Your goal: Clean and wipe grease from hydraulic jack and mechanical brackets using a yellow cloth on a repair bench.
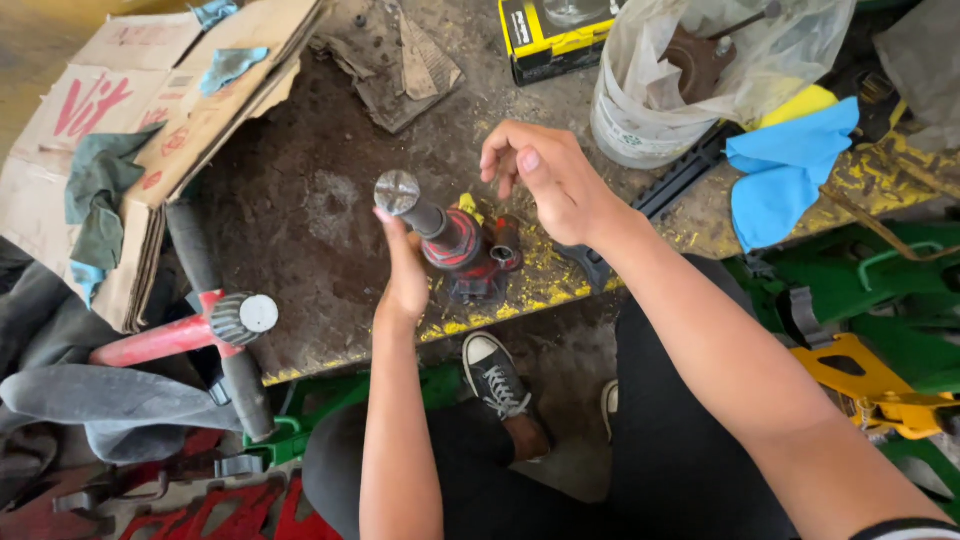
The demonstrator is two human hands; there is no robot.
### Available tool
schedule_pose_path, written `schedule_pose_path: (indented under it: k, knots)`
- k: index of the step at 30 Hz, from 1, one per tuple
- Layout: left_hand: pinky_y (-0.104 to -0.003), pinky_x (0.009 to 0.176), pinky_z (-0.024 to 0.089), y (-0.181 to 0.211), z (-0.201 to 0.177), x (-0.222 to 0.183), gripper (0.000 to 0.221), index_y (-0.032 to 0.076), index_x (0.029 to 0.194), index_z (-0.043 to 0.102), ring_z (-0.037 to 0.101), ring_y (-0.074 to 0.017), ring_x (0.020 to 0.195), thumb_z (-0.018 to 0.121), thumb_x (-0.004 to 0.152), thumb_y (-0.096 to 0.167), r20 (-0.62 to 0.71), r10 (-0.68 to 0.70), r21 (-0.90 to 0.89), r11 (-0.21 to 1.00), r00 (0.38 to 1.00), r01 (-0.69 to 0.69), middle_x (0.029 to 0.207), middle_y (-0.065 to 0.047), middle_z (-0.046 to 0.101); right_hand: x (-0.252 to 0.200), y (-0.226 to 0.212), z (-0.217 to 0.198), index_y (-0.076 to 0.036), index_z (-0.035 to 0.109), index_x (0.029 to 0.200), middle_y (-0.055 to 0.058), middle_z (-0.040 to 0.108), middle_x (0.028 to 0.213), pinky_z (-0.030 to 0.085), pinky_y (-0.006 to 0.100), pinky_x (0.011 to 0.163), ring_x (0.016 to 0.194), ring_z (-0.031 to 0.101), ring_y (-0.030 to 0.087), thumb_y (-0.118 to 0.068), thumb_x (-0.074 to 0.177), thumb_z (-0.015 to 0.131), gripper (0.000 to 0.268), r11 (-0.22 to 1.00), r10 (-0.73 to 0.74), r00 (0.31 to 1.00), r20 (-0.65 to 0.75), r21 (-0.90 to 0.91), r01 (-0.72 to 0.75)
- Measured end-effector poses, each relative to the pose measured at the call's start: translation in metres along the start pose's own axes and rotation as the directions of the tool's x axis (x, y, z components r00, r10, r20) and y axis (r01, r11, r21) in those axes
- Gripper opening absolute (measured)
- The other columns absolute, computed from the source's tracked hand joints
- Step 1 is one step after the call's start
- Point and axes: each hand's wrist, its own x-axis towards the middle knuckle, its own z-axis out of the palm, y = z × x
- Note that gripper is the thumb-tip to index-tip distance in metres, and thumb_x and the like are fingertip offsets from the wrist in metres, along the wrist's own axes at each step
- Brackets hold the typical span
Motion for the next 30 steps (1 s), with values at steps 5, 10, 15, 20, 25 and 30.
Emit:
schedule_pose_path:
  k: [5,10,15,20,25,30]
  knots:
    - [-0.037,0.109,0.039,0.005,-0.008,-0.006,0.085,0.0,0.127,0.062,0.057,-0.0162,0.12,0.019,0.101,0.068,-0.125,0.073,0.377,0.926,0.99,-0.02,0.124,-0.007,0.07,0.0,-0.001,-0.003,0.0,0.058,0.106,0.009,0.065,0.095,0.053,0.031,0.073,0.079,0.066,0.018,-0.07,0.109,0.024,0.078,1.0,-0.002,1.0,0.003,-0.026,0.002]
    - [-0.042,0.073,0.046,0.039,-0.01,-0.028,0.051,-0.013,0.102,0.074,0.056,-0.0216,0.081,0.05,0.115,0.031,-0.209,-0.004,0.659,0.738,0.978,0.144,0.091,-0.024,0.069,0.003,0.001,-0.005,-0.001,0.058,0.106,0.009,0.065,0.096,0.053,0.031,0.071,0.079,0.067,0.018,-0.061,0.112,0.028,0.068,0.999,-0.01,1.0,0.017,-0.048,0.01]
    - [-0.026,0.078,0.053,0.021,-0.007,-0.017,0.025,-0.003,0.111,0.07,0.067,-0.0061,0.087,0.061,0.088,-0.001,-0.011,0.301,0.567,0.787,0.954,-0.242,0.096,-0.004,0.076,0.005,-0.003,0.003,-0.001,0.059,0.105,0.009,0.067,0.093,0.054,0.031,0.069,0.076,0.07,0.018,-0.045,0.114,0.036,0.051,0.994,0.056,0.998,0.042,-0.098,-0.052]
    - [-0.032,0.065,0.05,0.04,-0.007,-0.03,0.019,-0.006,0.106,0.075,0.058,-0.0102,0.074,0.062,0.095,0.005,-0.095,-0.02,0.627,0.775,0.995,0.075,0.084,-0.009,0.072,0.006,-0.004,0.004,-0.001,0.06,0.104,0.009,0.068,0.09,0.054,0.032,0.067,0.075,0.07,0.018,-0.039,0.113,0.039,0.045,0.989,0.094,0.994,0.05,-0.118,-0.087]
    - [-0.029,0.071,0.054,0.068,0.0,-0.063,0.029,-0.001,0.118,0.068,0.065,-0.0069,0.079,0.061,0.09,0.006,0.192,-0.039,0.62,0.779,0.981,-0.09,0.089,-0.001,0.076,0.003,-0.005,0.004,-0.002,0.061,0.101,0.01,0.068,0.087,0.053,0.034,0.066,0.073,0.068,0.019,-0.037,0.112,0.041,0.042,0.975,0.161,0.986,0.051,-0.162,-0.151]
    - [-0.035,0.074,0.057,0.047,0.004,-0.048,0.033,-0.002,0.101,0.076,0.074,-0.0217,0.074,0.078,0.07,0.008,0.031,-0.05,0.827,0.563,0.998,0.003,0.082,-0.019,0.077,0.003,-0.002,0.008,-0.001,0.062,0.102,0.011,0.069,0.087,0.052,0.037,0.068,0.074,0.067,0.022,-0.037,0.113,0.043,0.041,0.967,0.109,0.991,0.08,-0.239,-0.087]
